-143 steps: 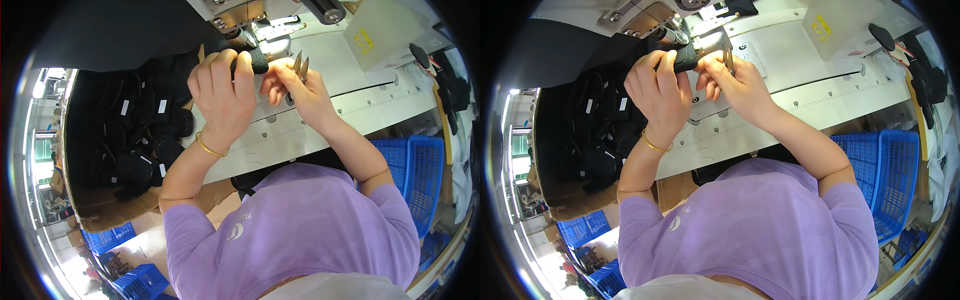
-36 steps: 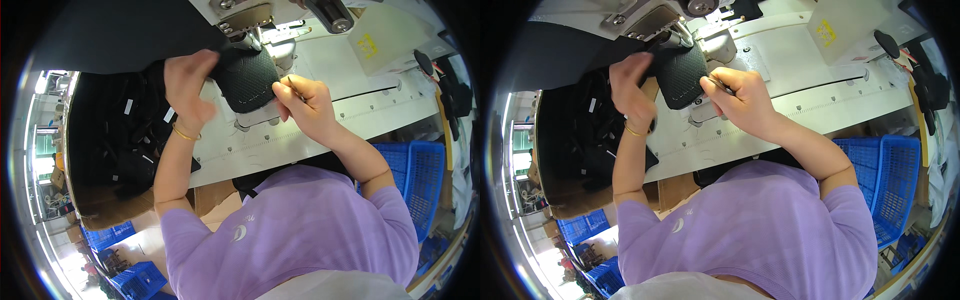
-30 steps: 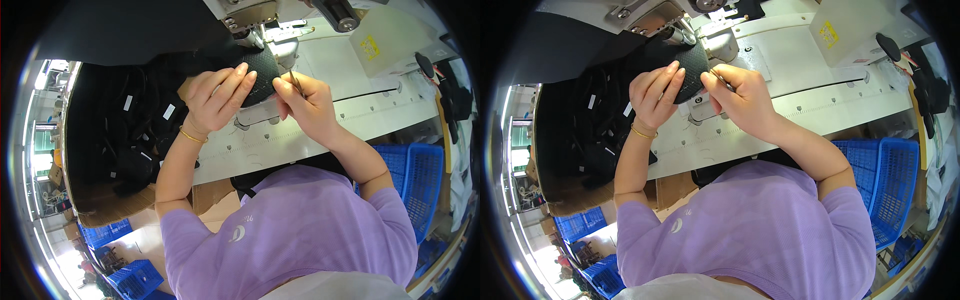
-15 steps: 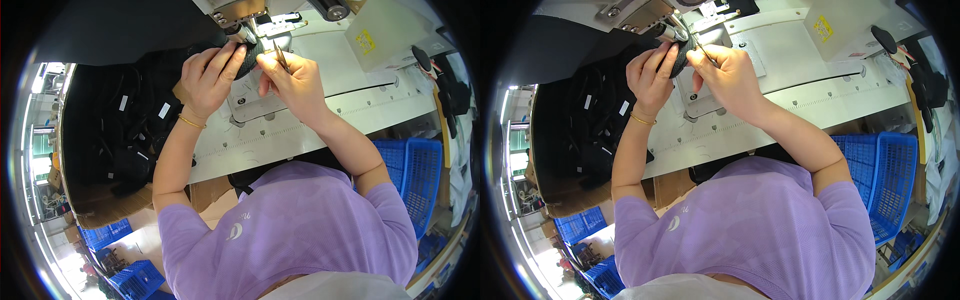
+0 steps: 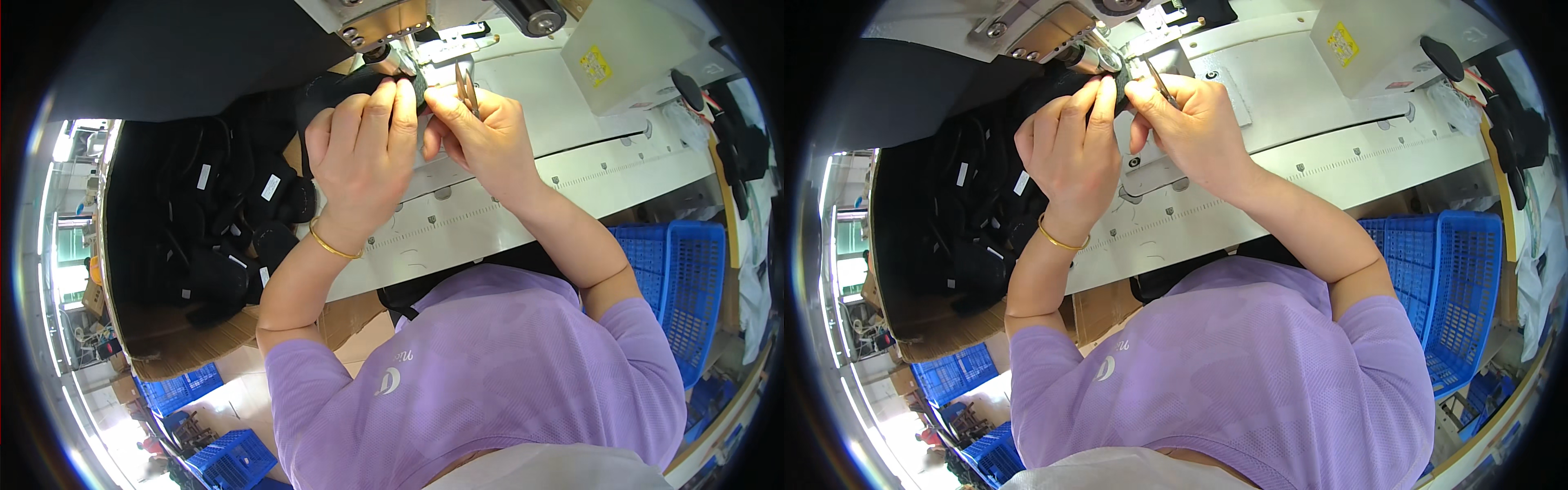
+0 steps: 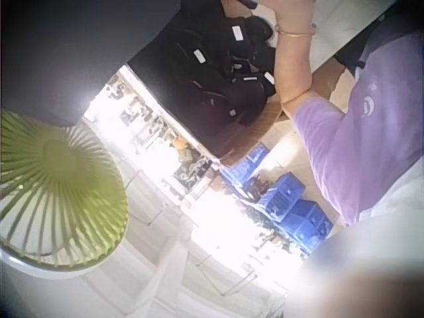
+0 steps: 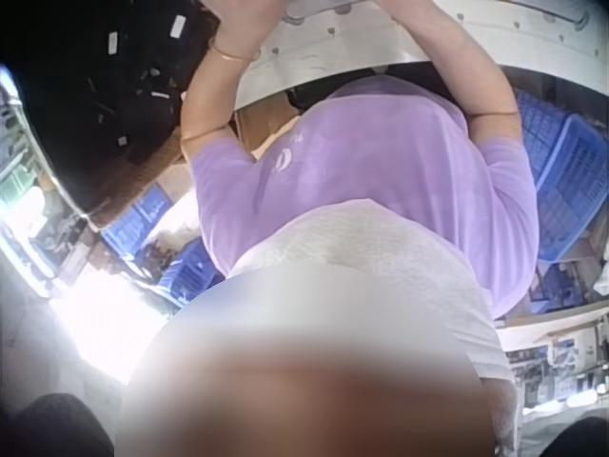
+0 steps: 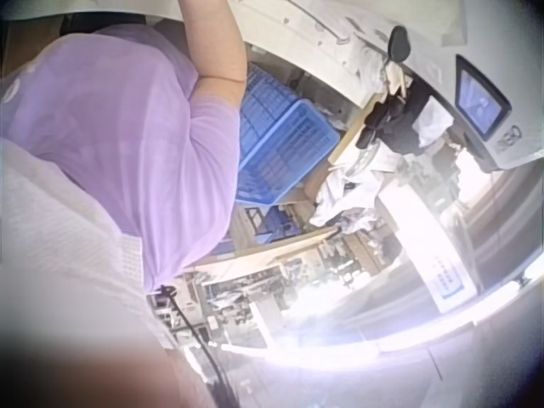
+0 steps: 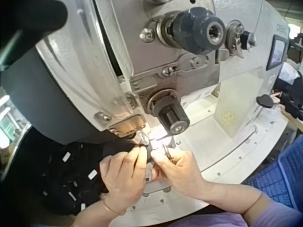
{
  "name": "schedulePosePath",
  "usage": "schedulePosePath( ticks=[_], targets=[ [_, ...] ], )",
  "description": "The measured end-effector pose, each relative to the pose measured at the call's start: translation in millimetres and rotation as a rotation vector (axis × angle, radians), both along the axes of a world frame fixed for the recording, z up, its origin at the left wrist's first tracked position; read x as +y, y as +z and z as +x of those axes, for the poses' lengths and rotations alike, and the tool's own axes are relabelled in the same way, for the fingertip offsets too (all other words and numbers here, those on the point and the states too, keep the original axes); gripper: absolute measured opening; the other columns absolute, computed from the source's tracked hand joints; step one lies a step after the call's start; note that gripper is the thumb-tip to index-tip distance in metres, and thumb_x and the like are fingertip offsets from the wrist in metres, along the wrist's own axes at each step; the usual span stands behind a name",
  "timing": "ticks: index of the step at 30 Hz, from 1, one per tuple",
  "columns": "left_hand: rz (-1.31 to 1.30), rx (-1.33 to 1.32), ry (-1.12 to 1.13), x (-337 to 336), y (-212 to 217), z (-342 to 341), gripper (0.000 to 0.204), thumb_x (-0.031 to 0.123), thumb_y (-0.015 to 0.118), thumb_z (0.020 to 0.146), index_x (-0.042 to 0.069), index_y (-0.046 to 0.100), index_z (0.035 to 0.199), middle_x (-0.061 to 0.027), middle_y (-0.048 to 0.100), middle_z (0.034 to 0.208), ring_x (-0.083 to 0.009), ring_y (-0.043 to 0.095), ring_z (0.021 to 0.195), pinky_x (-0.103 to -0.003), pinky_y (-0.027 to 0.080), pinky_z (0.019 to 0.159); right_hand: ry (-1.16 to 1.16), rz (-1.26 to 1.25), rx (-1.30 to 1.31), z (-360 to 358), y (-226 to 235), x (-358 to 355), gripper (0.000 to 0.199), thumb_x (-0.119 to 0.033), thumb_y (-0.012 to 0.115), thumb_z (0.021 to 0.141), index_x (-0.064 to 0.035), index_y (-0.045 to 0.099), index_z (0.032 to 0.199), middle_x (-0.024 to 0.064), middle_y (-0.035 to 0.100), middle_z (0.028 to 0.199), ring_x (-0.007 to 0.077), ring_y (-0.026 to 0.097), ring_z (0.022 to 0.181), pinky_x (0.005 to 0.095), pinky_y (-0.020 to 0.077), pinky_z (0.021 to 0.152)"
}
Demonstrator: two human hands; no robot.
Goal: The worker is using a sewing machine to stitch together black shoe components, periodically recording progress in a notebook.
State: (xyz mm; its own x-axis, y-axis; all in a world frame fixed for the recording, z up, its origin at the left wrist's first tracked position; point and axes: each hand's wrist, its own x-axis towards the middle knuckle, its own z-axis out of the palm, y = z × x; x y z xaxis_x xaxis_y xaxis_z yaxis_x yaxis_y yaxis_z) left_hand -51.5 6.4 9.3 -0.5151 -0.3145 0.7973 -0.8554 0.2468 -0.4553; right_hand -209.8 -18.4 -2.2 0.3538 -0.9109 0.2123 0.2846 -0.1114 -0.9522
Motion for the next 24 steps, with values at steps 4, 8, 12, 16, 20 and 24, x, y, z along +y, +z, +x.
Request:
schedulePosePath(
  ticks=[4,8,12,16,20,24],
  targets=[
    [0.092,0.006,0.158,17.1,5.6,-11.9,0.029,0.014,0.066,0.072,0.007,0.066,0.101,-0.0044,0.06,0.098,-0.0179,0.057,0.088,-0.031,0.041,0.075,0.012,0.026,-0.03,0.4,1.2,0.6,0.03,-0.024,0.056,0.097,-0.0047,0.064,0.075,0.0005,0.062,0.059,0.0004,0.04,0.048,0.0202,0.0299,0.043],
    [0.248,-0.014,0.312,41.1,14.6,-22.8,0.027,0.013,0.068,0.074,0.006,0.065,0.1,-0.0071,0.057,0.096,-0.0221,0.056,0.088,-0.034,0.043,0.072,0.019,0.072,-0.057,0.7,4.3,1.4,0.029,-0.022,0.057,0.097,-0.0045,0.064,0.074,0.0013,0.062,0.059,0.0009,0.04,0.047,0.0204,0.0292,0.042],
    [0.199,0.021,-0.047,41.5,11.6,-23.0,0.024,0.003,0.068,0.075,-0.001,0.062,0.098,-0.0131,0.059,0.095,-0.0262,0.058,0.086,-0.036,0.05,0.069,0.043,0.139,-0.134,-4.9,-0.4,-1.3,0.033,-0.02,0.058,0.096,-0.0033,0.061,0.067,0.0017,0.058,0.055,0.002,0.04,0.045,0.0209,0.0275,0.041],
    [0.173,0.02,-0.149,33.9,9.4,-25.2,0.027,0.0,0.067,0.073,-0.006,0.061,0.098,-0.0175,0.06,0.099,-0.028,0.06,0.088,-0.035,0.054,0.071,0.037,0.12,-0.103,-6.9,-4.9,-3.9,0.035,-0.021,0.058,0.096,-0.0029,0.06,0.066,0.0004,0.054,0.053,0.0023,0.04,0.044,0.021,0.0268,0.041],
    [0.17,0.078,-0.12,22.1,7.9,-25.6,0.028,0.001,0.067,0.07,-0.003,0.061,0.097,-0.0151,0.06,0.099,-0.0267,0.06,0.087,-0.034,0.054,0.071,0.047,0.129,-0.136,-3.8,-4.0,-3.7,0.036,-0.022,0.058,0.096,-0.0035,0.06,0.065,-0.0006,0.053,0.052,0.0024,0.04,0.044,0.0209,0.027,0.04],
    [0.133,0.058,-0.088,10.2,7.5,-21.6,0.028,0.002,0.066,0.068,-0.001,0.059,0.095,-0.0128,0.059,0.097,-0.0255,0.06,0.087,-0.033,0.053,0.071,0.035,0.107,-0.125,-2.7,-2.3,-1.9,0.036,-0.023,0.057,0.097,-0.0041,0.06,0.066,0.0004,0.057,0.054,0.0023,0.04,0.043,0.0207,0.0278,0.041]
  ],
)
